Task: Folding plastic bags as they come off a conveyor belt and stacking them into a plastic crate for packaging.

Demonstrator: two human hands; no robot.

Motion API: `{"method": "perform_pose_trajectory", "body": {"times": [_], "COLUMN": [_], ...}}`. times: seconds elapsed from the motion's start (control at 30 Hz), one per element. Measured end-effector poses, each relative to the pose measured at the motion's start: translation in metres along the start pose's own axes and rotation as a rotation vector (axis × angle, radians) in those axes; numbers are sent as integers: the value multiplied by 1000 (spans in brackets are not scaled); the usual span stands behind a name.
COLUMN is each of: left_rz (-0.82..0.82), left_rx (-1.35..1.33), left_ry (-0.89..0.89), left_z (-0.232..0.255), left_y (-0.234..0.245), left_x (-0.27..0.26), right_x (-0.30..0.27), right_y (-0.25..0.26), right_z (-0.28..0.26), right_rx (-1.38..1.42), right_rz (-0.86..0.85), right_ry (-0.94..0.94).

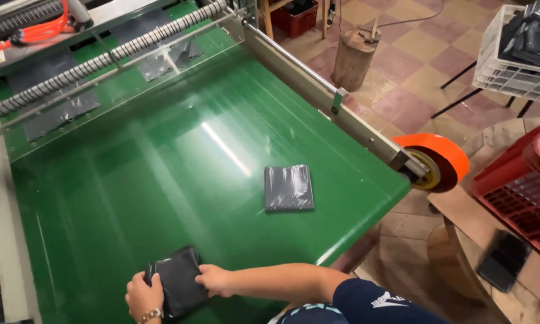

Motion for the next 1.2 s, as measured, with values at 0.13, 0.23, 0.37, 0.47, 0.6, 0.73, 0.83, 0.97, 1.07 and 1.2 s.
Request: {"method": "perform_pose_trajectory", "body": {"times": [0.13, 0.23, 0.37, 0.47, 0.6, 0.73, 0.83, 0.97, 1.07, 1.2], "left_rz": [148, 258, 332, 291, -11, -60, -148, -110, -22, 105], "left_rx": [-235, -341, -490, -624, -841, -959, -929, -821, -698, -597], "left_ry": [-151, -266, -395, -573, -733, -743, -622, -579, -571, -587], "left_z": [12, 41, 94, 141, 205, 227, 223, 247, 266, 306], "left_y": [-26, -34, -31, -34, -34, -52, -94, -111, -131, -138], "left_x": [-36, -83, -151, -193, -232, -247, -243, -231, -209, -176], "right_x": [-25, -59, -118, -174, -220, -214, -237, -228, -205, -169], "right_y": [35, 79, 149, 193, 246, 324, 339, 331, 350, 359], "right_z": [-12, -35, -84, -143, -191, -123, -116, -140, -143, -172], "right_rx": [-29, -84, -314, -477, -526, -228, -212, -237, -312, -269], "right_rz": [-15, -11, 21, 149, 128, 19, 114, 206, 257, 254], "right_ry": [22, 129, 420, 592, 733, 753, 746, 711, 751, 807]}}
Point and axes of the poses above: each hand's wrist, its own x-axis towards the middle knuckle, its own y-axis out of the back of the hand, z = x × y, the point moved 3 cm from there along x, towards the middle knuckle, and after that the axes turned 11 degrees about y, right-handed, at the moved point
